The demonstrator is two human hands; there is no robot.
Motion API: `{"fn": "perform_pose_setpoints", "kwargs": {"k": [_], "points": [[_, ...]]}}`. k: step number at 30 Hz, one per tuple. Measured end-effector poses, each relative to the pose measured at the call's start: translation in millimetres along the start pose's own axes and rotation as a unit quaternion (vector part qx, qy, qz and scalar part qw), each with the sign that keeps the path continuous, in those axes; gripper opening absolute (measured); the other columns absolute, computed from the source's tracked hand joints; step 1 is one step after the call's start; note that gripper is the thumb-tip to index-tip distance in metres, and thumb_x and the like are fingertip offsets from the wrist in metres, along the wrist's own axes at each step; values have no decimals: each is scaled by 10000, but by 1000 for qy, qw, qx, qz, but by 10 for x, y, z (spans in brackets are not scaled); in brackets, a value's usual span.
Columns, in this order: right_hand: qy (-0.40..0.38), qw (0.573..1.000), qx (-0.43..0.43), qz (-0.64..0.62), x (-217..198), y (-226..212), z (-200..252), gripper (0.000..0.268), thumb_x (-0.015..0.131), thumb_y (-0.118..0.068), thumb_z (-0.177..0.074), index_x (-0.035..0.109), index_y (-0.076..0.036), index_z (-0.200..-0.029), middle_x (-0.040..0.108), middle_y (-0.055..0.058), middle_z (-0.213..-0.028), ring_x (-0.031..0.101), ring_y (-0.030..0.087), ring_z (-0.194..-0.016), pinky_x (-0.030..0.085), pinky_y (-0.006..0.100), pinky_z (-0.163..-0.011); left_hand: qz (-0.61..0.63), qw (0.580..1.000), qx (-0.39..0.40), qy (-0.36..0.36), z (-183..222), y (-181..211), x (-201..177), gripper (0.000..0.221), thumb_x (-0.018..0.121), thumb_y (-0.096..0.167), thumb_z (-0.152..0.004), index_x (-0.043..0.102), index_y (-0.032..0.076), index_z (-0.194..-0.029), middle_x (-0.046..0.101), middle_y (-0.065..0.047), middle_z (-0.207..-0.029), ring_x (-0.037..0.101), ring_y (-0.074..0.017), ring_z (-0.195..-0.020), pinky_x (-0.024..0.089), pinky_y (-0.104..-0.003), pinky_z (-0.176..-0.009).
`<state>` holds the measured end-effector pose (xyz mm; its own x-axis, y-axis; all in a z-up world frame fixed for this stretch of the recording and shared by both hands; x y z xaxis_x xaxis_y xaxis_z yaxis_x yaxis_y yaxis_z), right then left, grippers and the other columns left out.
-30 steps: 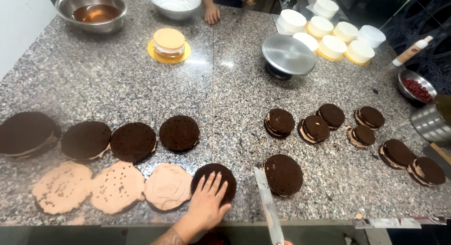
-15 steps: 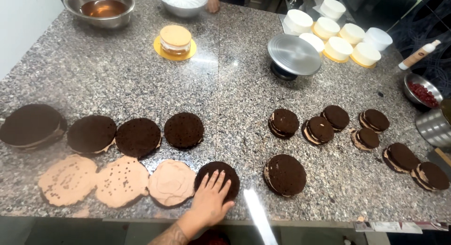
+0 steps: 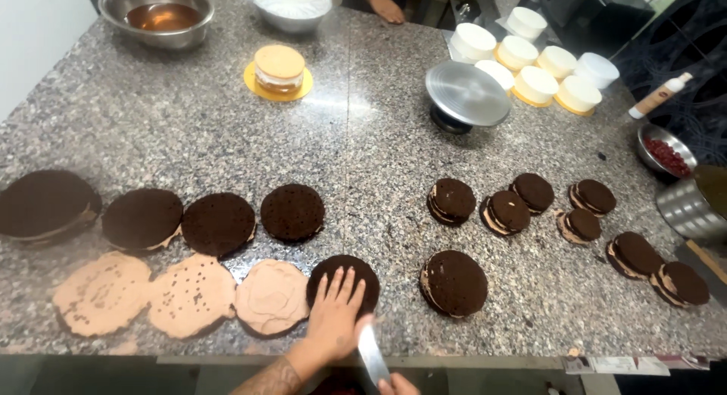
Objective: The person assembles chocolate layer cakes on a granite worktop, using a long spatula to lift frosted cake bases and placing a plain chocolate cake disc on top of each frosted layer, pressing it lightly and arranging the finished sandwich cakes in rows while moving finished ones aside.
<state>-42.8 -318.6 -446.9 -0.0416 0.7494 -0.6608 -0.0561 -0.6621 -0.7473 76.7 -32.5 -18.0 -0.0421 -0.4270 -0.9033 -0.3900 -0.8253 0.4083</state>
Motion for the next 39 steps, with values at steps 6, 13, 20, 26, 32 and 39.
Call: {"fn": "perform_pose_setpoints", "kwargs": {"k": [6,13,20,26,32,39], "points": [[-96,916,214,-324,-609,-1010,423,177,710,-264,-938,701,-87,-943,585,40,-546,520,130,-436,386,295,-426,28,999,19,-38,-234,242,50,662,524,491,-983,485,52,-1477,316,-259,-1599,220,-422,-1513,100,-563,-1222],[-125,924,292,-213,-1176,-2055,425,241,603,-304,-1005,623,-94,-889,631,40,-570,552,150,-395,427,306,-392,-33,996,82,-24,-221,545,182,735,569,483,-905,483,17,-1466,331,-277,-1574,235,-445,-1477,114,-580,-1185],[-134,921,300,-210,-1059,-2120,482,289,577,-330,-1025,608,-81,-883,629,50,-564,559,153,-406,440,319,-414,-89,988,99,-80,-435,500,204,744,534,515,-947,401,79,-1534,265,-224,-1633,178,-404,-1530,81,-578,-1222],[-143,925,296,-190,-1059,-2201,538,301,567,-339,-1028,594,-85,-867,624,46,-567,559,157,-414,450,328,-425,-122,981,120,-88,-382,479,365,775,510,536,-947,360,76,-1552,253,-212,-1639,156,-395,-1533,66,-586,-1215],[-107,959,223,-137,-1084,-1821,996,283,570,-351,-1009,613,-111,-866,635,50,-558,605,157,-445,480,328,-450,-102,986,101,-85,-308,534,314,773,519,528,-954,370,65,-1555,265,-214,-1645,172,-391,-1536,70,-568,-1227],[-119,934,268,-202,-1025,-1603,979,273,593,-324,-1003,588,-113,-830,585,35,-555,514,160,-426,385,323,-402,-79,989,85,-87,-413,548,309,776,536,532,-926,400,50,-1518,258,-230,-1630,172,-401,-1522,55,-582,-1206]]}}
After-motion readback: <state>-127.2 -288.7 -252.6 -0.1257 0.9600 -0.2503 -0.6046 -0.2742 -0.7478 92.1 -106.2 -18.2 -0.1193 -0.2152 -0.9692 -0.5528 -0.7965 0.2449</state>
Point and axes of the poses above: each hand's wrist, its own z-axis away from the middle knuckle, its own x-axis out of the palm, y = z × x, the point moved 8 cm from there along -z, towards the middle knuckle
